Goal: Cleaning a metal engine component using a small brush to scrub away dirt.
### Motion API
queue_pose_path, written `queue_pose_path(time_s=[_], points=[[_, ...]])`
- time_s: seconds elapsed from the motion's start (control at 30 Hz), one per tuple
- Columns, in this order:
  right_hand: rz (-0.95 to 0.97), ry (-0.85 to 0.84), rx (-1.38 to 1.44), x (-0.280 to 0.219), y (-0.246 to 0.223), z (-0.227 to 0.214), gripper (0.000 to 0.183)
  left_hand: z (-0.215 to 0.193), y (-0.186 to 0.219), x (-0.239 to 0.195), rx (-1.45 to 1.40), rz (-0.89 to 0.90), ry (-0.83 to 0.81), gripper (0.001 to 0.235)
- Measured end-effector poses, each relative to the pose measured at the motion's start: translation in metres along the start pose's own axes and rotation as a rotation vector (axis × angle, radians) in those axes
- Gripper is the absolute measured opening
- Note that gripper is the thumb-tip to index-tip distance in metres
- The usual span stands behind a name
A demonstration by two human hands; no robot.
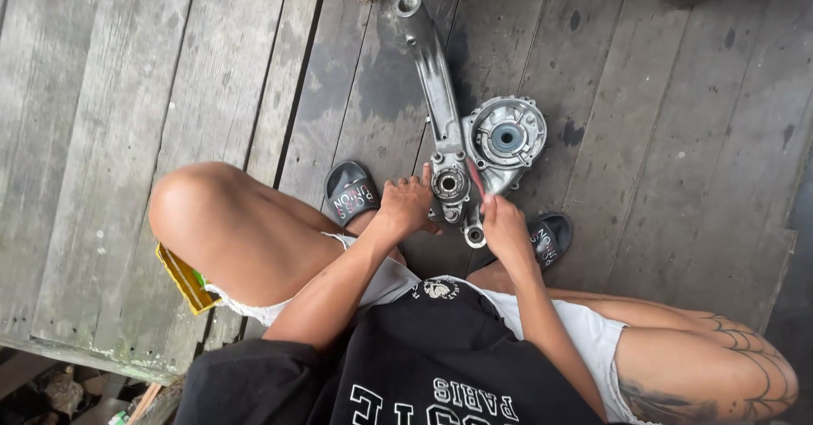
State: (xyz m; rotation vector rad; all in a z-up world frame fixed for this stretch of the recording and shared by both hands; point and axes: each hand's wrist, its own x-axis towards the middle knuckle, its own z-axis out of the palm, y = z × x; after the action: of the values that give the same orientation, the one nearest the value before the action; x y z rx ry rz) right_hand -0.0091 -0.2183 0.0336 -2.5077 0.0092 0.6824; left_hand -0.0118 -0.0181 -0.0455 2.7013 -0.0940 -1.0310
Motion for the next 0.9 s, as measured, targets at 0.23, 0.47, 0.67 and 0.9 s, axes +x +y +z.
queue_pose_path(time_s=[0.23, 0.47, 0.67, 0.9], points=[[0.017, -0.044, -0.016, -0.050, 0.026, 0.007, 0.044, -0.026, 0.006, -0.018, -0.034, -0.016, -0.034, 0.137], [0.012, 0.085, 0.040, -0.021, 0.015, 0.032, 0.043, -0.035, 0.010, -0.023, 0.006, -0.028, -0.053, 0.131], [0.046, -0.006, 0.068, -0.076, 0.027, 0.032, 0.044, -0.006, -0.005, 0.001, 0.021, -0.062, -0.057, 0.125], [-0.086, -0.083, -0.187, -0.060, 0.006, -0.024, 0.030, -0.110, -0.039, -0.070, 0.086, -0.058, 0.222, 0.105]])
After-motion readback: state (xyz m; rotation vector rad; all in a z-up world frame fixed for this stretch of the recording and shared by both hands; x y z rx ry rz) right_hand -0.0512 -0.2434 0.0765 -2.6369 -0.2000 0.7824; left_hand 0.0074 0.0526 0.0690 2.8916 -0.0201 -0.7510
